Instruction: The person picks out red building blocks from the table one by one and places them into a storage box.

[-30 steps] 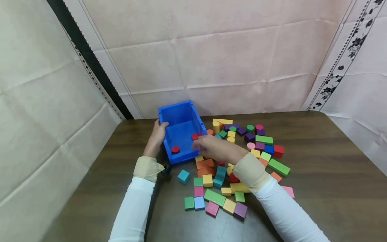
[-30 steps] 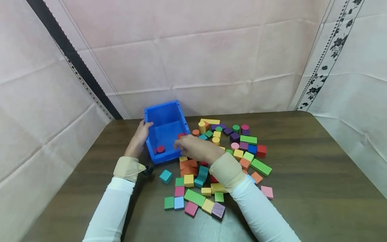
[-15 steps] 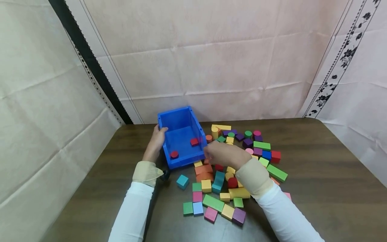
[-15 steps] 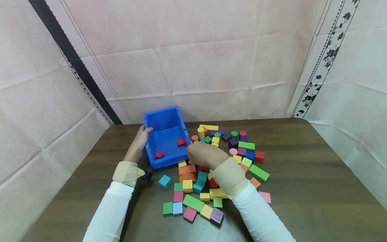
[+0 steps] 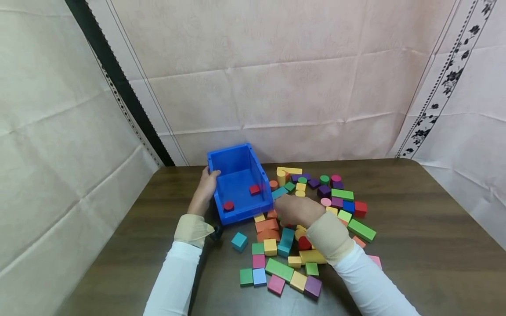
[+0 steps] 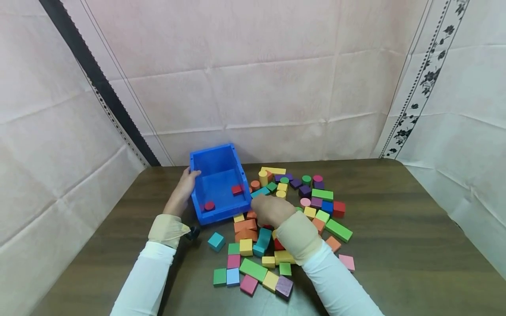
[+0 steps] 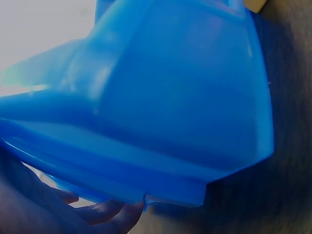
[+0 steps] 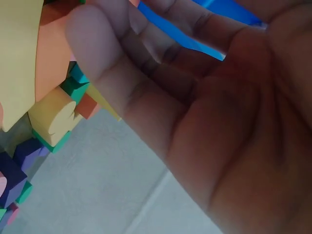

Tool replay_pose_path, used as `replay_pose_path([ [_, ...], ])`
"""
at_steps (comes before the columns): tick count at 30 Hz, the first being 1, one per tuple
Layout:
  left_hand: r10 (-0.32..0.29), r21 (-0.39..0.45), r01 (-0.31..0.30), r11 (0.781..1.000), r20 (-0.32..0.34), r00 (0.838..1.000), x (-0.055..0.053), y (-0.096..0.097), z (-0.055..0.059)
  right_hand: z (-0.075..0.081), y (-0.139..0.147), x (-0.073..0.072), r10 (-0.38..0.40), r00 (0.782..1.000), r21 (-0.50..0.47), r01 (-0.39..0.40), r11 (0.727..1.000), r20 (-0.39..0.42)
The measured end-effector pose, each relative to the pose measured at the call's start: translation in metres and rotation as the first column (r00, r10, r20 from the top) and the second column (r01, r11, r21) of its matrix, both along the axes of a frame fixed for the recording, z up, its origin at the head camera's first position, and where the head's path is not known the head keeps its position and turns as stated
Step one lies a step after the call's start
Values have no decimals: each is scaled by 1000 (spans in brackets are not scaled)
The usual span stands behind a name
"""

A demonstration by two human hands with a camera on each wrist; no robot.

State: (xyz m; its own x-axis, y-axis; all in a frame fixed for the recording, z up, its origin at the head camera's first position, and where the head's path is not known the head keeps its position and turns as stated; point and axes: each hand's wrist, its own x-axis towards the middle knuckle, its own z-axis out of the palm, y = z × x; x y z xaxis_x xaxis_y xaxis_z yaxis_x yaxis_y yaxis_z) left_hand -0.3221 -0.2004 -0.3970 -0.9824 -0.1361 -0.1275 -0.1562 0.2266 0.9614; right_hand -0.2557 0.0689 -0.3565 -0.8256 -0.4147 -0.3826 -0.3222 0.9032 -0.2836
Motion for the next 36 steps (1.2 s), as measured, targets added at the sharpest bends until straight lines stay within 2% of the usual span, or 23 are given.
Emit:
replay_pose_path([
  [4,-2,8,2,1000,-2,1000,0,-2,-1,-3,-3,-3,48,998,51,-46,998,-30],
  [8,-3,14,3,1000,9,1000,0,0,-2,-6,-2,-5,62,998,73,-60,996,-30],
  [15,-7,17,7,1000,-27,1000,-2,3,1,-4,-1,-8,37,999,105,-32,994,-39],
  [20,-7,31,7,999,-3,1000,-1,1,1,-5,-1,-9,-1,1000,107,3,994,-21],
  [24,0,28,0,1000,-11,1000,0,-1,2,-7,-2,-9,-24,999,104,26,994,-22],
  [30,-12,22,11,1000,8,1000,0,-2,-4,-12,-3,-8,-34,999,127,38,991,-33],
  [33,-9,24,8,1000,18,1000,0,-1,-5,-18,-4,-15,-49,999,138,52,989,-21],
  [36,-8,23,8,1000,-3,1000,-1,0,-2,-37,-1,-35,-20,999,169,25,985,-32],
])
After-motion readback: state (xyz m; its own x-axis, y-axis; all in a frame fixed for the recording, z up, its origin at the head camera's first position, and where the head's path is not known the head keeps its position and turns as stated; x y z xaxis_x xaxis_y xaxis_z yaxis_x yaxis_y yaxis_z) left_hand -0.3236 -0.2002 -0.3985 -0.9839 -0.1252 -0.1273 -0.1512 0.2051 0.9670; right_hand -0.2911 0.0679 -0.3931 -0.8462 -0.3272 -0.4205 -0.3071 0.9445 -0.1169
